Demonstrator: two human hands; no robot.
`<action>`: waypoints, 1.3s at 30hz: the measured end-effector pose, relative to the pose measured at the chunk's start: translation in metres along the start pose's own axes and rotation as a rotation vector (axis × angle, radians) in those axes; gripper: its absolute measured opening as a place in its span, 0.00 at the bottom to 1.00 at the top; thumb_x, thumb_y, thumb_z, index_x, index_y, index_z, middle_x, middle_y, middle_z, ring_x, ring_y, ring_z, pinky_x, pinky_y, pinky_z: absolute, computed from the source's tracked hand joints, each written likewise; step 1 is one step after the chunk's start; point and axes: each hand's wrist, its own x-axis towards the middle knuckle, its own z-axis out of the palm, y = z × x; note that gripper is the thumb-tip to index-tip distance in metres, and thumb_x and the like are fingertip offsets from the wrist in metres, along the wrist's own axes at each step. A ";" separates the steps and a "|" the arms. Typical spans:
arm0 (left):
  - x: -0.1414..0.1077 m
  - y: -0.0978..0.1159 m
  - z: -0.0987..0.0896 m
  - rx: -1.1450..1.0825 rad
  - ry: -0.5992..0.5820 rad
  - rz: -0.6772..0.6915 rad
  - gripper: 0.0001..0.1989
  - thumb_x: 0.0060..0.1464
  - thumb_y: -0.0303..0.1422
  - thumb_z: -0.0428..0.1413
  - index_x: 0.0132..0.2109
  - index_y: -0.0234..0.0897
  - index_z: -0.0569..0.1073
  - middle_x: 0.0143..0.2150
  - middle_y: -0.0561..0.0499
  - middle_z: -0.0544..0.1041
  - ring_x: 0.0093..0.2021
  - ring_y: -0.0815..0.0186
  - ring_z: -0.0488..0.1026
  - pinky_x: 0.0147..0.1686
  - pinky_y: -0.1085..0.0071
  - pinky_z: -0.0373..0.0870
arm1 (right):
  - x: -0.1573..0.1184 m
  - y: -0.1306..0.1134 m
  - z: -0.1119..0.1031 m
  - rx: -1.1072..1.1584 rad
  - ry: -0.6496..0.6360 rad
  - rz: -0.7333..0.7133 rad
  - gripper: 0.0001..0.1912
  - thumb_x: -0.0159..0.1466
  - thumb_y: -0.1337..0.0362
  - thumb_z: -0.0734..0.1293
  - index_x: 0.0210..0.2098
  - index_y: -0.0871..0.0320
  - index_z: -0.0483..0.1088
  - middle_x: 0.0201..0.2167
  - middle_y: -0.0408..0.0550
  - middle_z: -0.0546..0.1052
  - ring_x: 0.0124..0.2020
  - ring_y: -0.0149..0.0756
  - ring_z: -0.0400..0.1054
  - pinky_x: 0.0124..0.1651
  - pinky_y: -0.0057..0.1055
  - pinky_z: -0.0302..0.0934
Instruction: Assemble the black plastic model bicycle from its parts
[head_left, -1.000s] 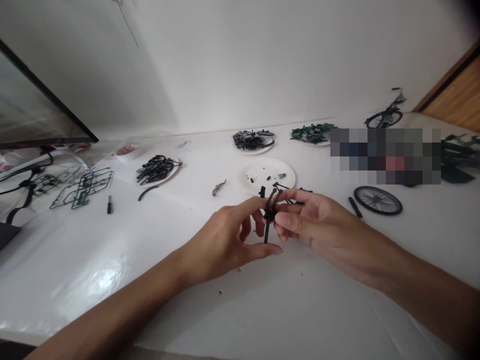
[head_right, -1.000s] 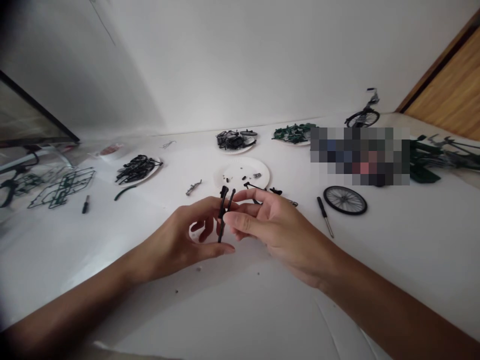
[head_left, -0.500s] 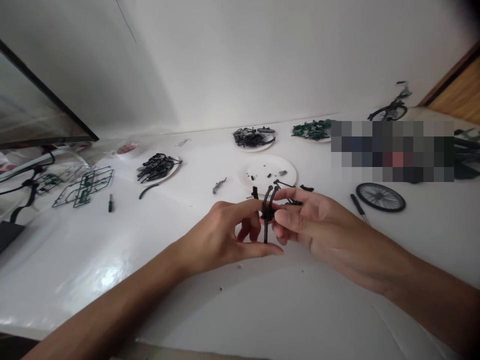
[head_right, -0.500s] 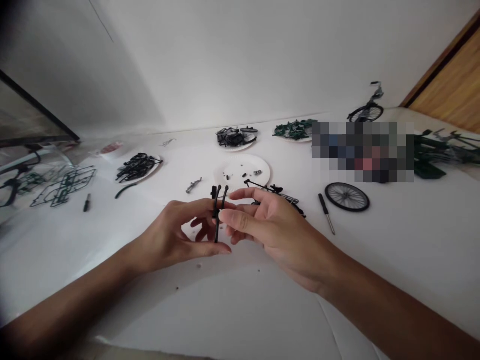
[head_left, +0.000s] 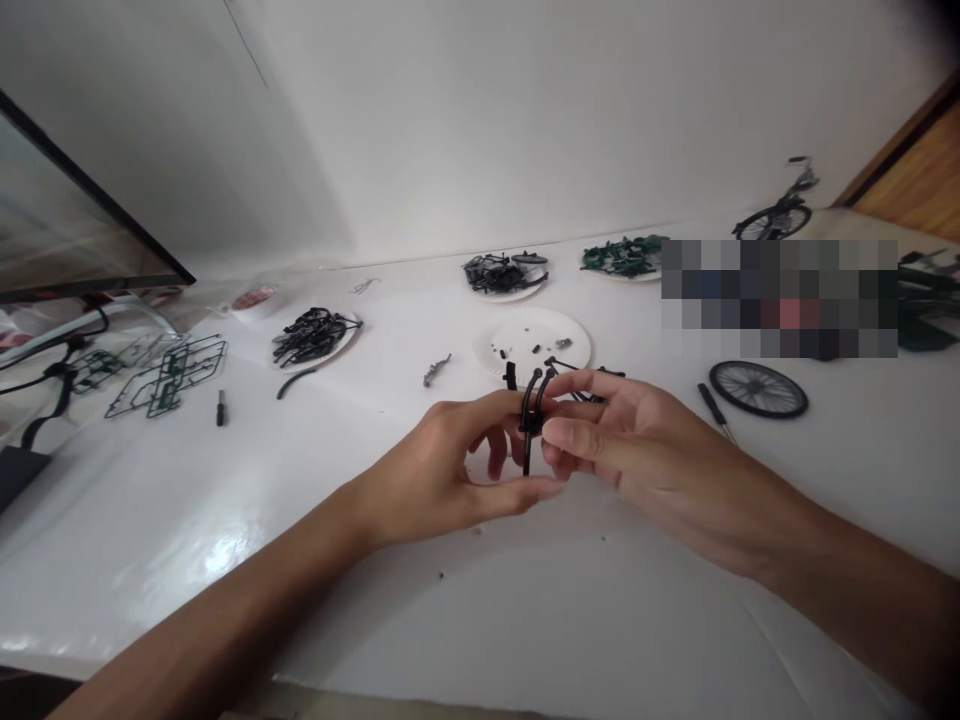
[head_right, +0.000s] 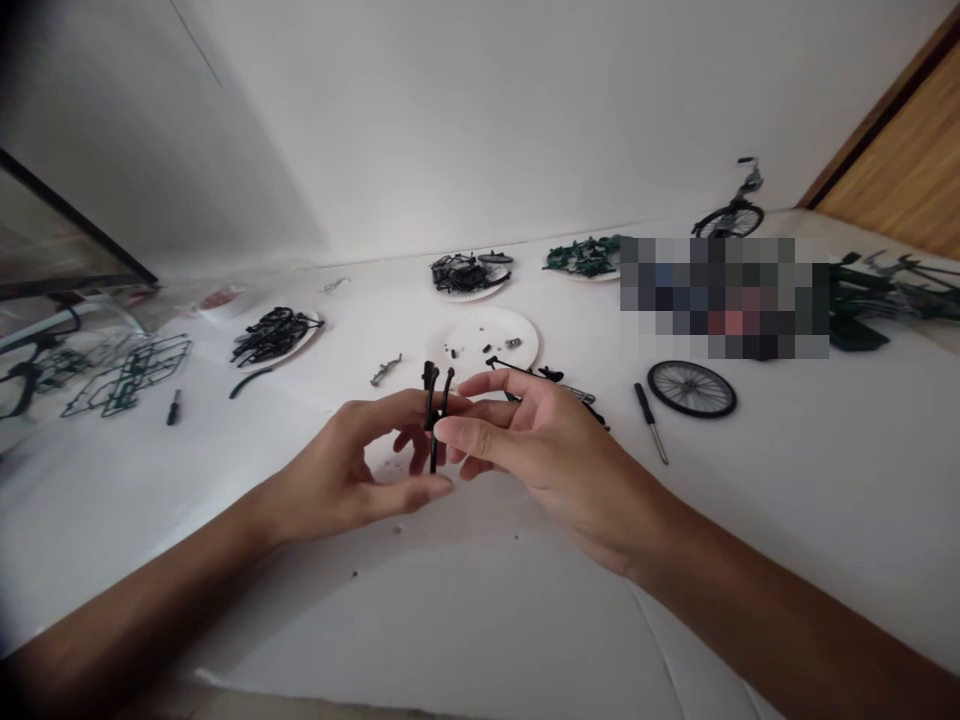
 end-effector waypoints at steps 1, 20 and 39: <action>0.000 0.002 0.001 -0.032 0.006 0.006 0.14 0.59 0.36 0.59 0.50 0.36 0.73 0.38 0.50 0.76 0.34 0.69 0.69 0.36 0.72 0.70 | 0.000 0.000 0.000 -0.001 0.006 0.001 0.14 0.61 0.63 0.73 0.45 0.53 0.70 0.36 0.44 0.79 0.38 0.34 0.72 0.46 0.34 0.64; 0.002 0.001 0.001 -0.486 -0.022 -0.097 0.14 0.68 0.34 0.49 0.53 0.34 0.75 0.35 0.49 0.74 0.28 0.73 0.70 0.29 0.74 0.70 | -0.001 -0.001 -0.001 -0.089 0.033 0.005 0.17 0.62 0.59 0.73 0.48 0.54 0.69 0.32 0.44 0.79 0.33 0.34 0.72 0.42 0.35 0.65; -0.002 0.000 0.000 -0.472 0.103 -0.075 0.16 0.68 0.36 0.49 0.54 0.35 0.76 0.27 0.52 0.74 0.23 0.74 0.66 0.24 0.77 0.66 | -0.003 -0.012 0.006 -0.154 0.066 -0.140 0.16 0.69 0.49 0.62 0.40 0.55 0.72 0.38 0.51 0.79 0.34 0.40 0.74 0.38 0.38 0.67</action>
